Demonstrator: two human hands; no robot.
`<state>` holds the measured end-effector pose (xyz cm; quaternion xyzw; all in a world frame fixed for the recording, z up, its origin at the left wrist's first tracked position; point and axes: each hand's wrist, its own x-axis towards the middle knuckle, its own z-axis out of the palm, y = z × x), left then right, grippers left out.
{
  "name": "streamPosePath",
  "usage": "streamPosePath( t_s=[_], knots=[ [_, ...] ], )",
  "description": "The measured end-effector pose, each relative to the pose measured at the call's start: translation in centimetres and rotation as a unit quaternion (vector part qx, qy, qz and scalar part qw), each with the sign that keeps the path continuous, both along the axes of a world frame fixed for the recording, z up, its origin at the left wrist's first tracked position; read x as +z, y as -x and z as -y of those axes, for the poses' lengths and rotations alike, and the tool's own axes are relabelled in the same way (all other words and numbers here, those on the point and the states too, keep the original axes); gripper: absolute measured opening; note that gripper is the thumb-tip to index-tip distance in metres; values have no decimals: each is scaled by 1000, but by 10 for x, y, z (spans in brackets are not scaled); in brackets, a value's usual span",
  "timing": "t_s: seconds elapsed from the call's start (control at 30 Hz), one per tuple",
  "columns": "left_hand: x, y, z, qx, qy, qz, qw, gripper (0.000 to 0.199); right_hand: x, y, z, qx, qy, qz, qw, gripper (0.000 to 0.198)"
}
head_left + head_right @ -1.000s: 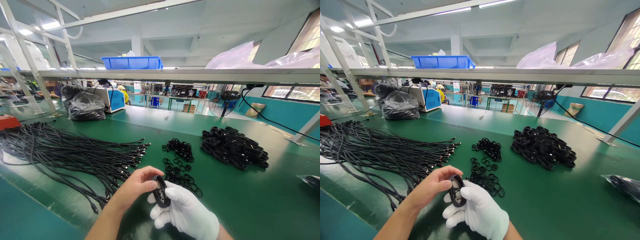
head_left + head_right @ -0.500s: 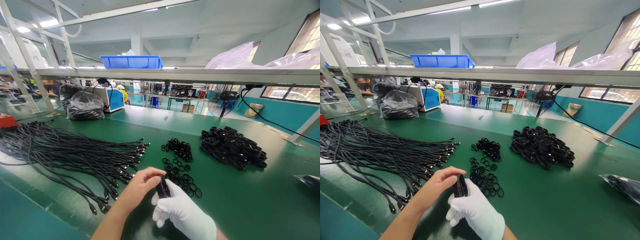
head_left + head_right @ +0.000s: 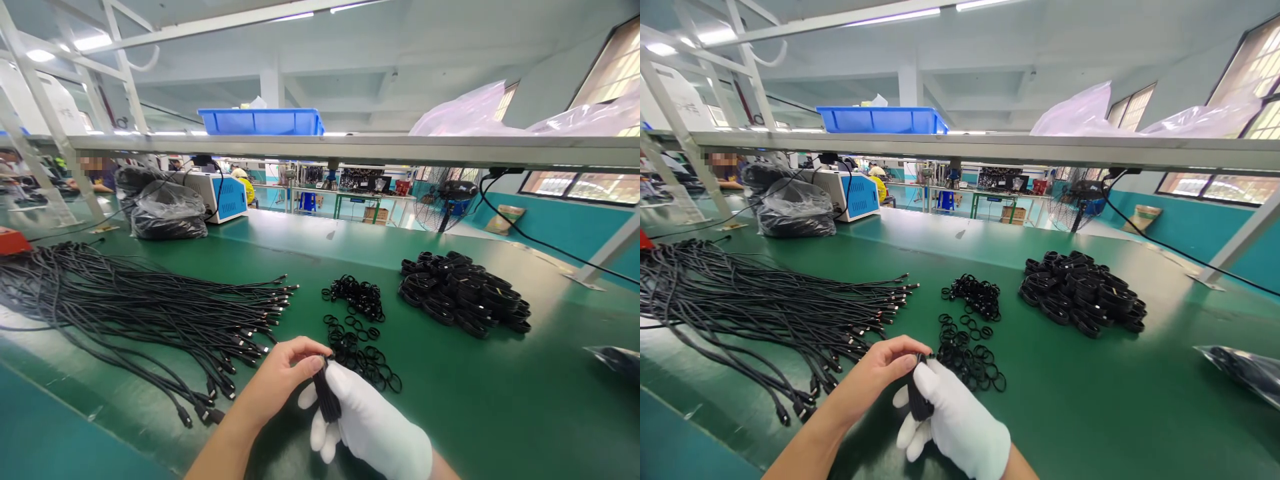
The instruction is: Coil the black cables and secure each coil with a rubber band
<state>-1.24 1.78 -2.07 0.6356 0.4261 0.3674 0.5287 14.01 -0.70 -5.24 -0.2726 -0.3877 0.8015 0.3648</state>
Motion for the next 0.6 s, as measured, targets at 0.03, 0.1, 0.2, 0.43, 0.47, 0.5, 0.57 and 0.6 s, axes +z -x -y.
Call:
streamPosePath(
  t_s=[0.03, 0.1, 0.2, 0.43, 0.47, 0.5, 0.57, 0.6],
  knots=[
    [-1, 0, 0, 3, -2, -1, 1000, 22, 2, 0, 1, -5, -9, 14, 1000, 49],
    [-4, 2, -1, 14, -5, 7, 1000, 24, 5, -1, 2, -9, -10, 27, 1000, 46],
    [-9, 5, -2, 58, -7, 50, 997, 29, 6, -4, 2, 7, 2, -26, 1000, 43],
    [-16, 12, 0, 49, -21, 82, 995, 29, 3, -8, -2, 4, -21, -71, 997, 34],
    [-16, 12, 0, 34, -23, 83, 996, 31, 3, -8, -2, 7, -26, -84, 996, 31],
    [-16, 13, 1, 17, -21, 86, 996, 32, 4, -8, -1, 23, -25, -100, 994, 30],
    [-16, 13, 2, -26, -1, 115, 993, 36, 5, -8, -1, 93, 0, -129, 987, 39],
    [-16, 13, 2, -50, 15, 137, 989, 38, 6, -8, 0, 137, 22, -136, 981, 47]
  ],
)
